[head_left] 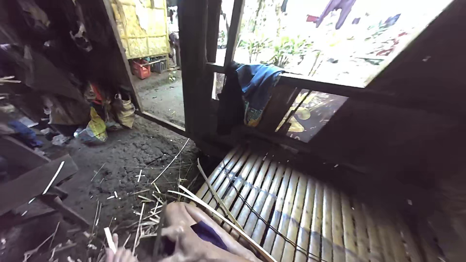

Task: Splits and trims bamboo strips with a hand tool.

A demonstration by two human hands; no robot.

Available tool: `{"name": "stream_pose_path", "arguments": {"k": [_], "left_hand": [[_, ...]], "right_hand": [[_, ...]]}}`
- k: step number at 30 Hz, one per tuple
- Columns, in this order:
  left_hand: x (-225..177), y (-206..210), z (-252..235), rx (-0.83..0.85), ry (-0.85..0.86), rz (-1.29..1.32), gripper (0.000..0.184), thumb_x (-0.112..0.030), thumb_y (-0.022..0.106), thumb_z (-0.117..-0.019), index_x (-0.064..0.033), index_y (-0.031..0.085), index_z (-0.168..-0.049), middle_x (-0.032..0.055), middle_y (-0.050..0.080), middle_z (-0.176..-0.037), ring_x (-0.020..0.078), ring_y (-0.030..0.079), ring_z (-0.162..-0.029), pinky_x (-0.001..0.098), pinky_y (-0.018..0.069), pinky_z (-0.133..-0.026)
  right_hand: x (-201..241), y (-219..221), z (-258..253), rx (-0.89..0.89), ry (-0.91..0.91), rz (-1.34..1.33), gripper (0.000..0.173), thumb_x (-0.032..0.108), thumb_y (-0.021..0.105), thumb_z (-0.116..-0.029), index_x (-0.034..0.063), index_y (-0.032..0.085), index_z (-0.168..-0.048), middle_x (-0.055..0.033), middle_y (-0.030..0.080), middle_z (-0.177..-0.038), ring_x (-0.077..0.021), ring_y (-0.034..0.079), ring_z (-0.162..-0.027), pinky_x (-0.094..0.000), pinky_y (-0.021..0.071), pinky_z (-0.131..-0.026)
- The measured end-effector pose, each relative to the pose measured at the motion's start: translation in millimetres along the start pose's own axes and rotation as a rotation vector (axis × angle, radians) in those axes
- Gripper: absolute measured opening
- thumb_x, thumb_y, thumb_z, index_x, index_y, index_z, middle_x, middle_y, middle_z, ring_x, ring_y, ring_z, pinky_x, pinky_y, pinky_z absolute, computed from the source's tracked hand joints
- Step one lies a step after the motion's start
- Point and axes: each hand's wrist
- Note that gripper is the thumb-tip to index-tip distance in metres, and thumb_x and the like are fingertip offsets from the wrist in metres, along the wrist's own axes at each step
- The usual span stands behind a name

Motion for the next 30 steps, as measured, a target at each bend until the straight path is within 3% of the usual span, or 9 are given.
{"name": "stream_pose_path", "arguments": {"k": [2, 5, 7, 10, 12, 16, 21, 25, 30], "left_hand": [[5, -20, -14, -0.03, 0.013, 0.225, 0.044, -0.037, 0.028, -0.1127, -0.0209, 0.068, -0.109, -0.0111, 0.057, -0.057, -0.0011, 0.052, -0.044, 0.0155, 0.0474, -0.045], [1, 40, 8, -0.197, -0.058, 0.156, 0.055, -0.033, 0.018, -0.1128, -0.0216, 0.057, -0.076, -0.0109, 0.055, -0.052, -0.0046, 0.05, -0.042, 0.0114, 0.0441, -0.043], [7, 55, 29, -0.13, -0.107, 0.04, 0.047, -0.028, 0.028, -0.1101, -0.0202, 0.063, -0.078, -0.01, 0.056, -0.055, -0.0035, 0.05, -0.044, 0.0128, 0.045, -0.045], [6, 48, 36, -0.165, -0.094, 0.025, 0.037, -0.021, 0.022, -0.1121, -0.0112, 0.055, -0.126, -0.0103, 0.047, -0.056, -0.0018, 0.043, -0.041, 0.0126, 0.041, -0.041], [1, 31, 26, -0.26, -0.026, 0.132, 0.036, -0.026, 0.024, -0.1136, -0.0107, 0.05, -0.133, -0.0114, 0.04, -0.052, -0.0025, 0.037, -0.038, 0.0116, 0.0366, -0.04], [-2, 10, 18, -0.324, 0.023, 0.201, 0.028, -0.034, 0.029, -0.1131, -0.0185, 0.048, -0.126, -0.0137, 0.039, -0.054, -0.0044, 0.034, -0.037, 0.0095, 0.0361, -0.039], [13, 27, 53, -0.077, -0.134, -0.022, 0.026, -0.02, 0.037, -0.1065, -0.0157, 0.059, -0.12, -0.0086, 0.05, -0.062, 0.0002, 0.047, -0.049, 0.0156, 0.0426, -0.048], [13, 11, 43, -0.287, -0.033, 0.127, 0.026, -0.023, 0.031, -0.1119, -0.0131, 0.054, -0.121, -0.0111, 0.042, -0.059, -0.0019, 0.038, -0.045, 0.0118, 0.0362, -0.045], [6, -6, 34, -0.437, -0.02, 0.262, 0.022, -0.028, 0.033, -0.1128, -0.0166, 0.049, -0.123, -0.0119, 0.041, -0.061, -0.0027, 0.038, -0.042, 0.0104, 0.0388, -0.043]], "right_hand": [[12, 8, 18, 0.068, -0.028, -0.003, 0.043, 0.035, 0.085, -0.075, -0.0037, 0.066, -0.077, -0.0117, 0.065, -0.062, -0.0158, 0.063, -0.055, -0.0332, 0.0502, -0.052], [5, 4, 13, 0.106, 0.05, -0.05, 0.043, 0.037, 0.088, -0.0755, -0.0013, 0.074, -0.088, -0.0065, 0.073, -0.077, -0.0065, 0.069, -0.072, -0.027, 0.0588, -0.068], [-10, -4, 0, 0.071, 0.134, -0.037, 0.037, 0.036, 0.085, -0.0788, 0.0032, 0.073, -0.088, -0.0022, 0.072, -0.082, -0.0058, 0.068, -0.078, -0.03, 0.0578, -0.076], [-13, -7, -9, 0.048, 0.227, 0.031, 0.031, 0.032, 0.083, -0.0788, 0.0083, 0.069, -0.094, 0.0117, 0.066, -0.077, 0.0076, 0.061, -0.069, -0.0154, 0.0545, -0.065], [-6, 6, 10, 0.162, 0.157, -0.01, 0.042, 0.043, 0.081, -0.0833, 0.006, 0.068, -0.098, 0.0078, 0.067, -0.081, 0.0036, 0.062, -0.072, -0.019, 0.0555, -0.067], [12, 31, 50, 0.376, 0.08, -0.055, 0.051, 0.054, 0.075, -0.0875, 0.0036, 0.069, -0.081, -0.0009, 0.069, -0.07, 0.0018, 0.062, -0.063, -0.0178, 0.0523, -0.059], [-16, 12, 11, 0.266, 0.211, -0.064, 0.04, 0.045, 0.081, -0.0833, 0.0136, 0.07, -0.106, 0.0109, 0.07, -0.093, 0.0025, 0.065, -0.082, -0.0218, 0.0576, -0.074], [-7, 11, 17, 0.273, 0.184, 0.054, 0.052, 0.052, 0.077, -0.0848, 0.0073, 0.067, -0.108, 0.0101, 0.067, -0.091, 0.006, 0.062, -0.081, -0.0189, 0.0553, -0.074], [14, 28, 56, 0.447, 0.133, -0.028, 0.052, 0.055, 0.073, -0.0889, 0.0034, 0.068, -0.082, 0.0006, 0.068, -0.07, 0.0045, 0.06, -0.063, -0.0153, 0.0505, -0.059]]}}
Point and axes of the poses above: each hand's wrist, its own z-axis away from the middle knuckle, its own y-axis out of the palm, x = y × z
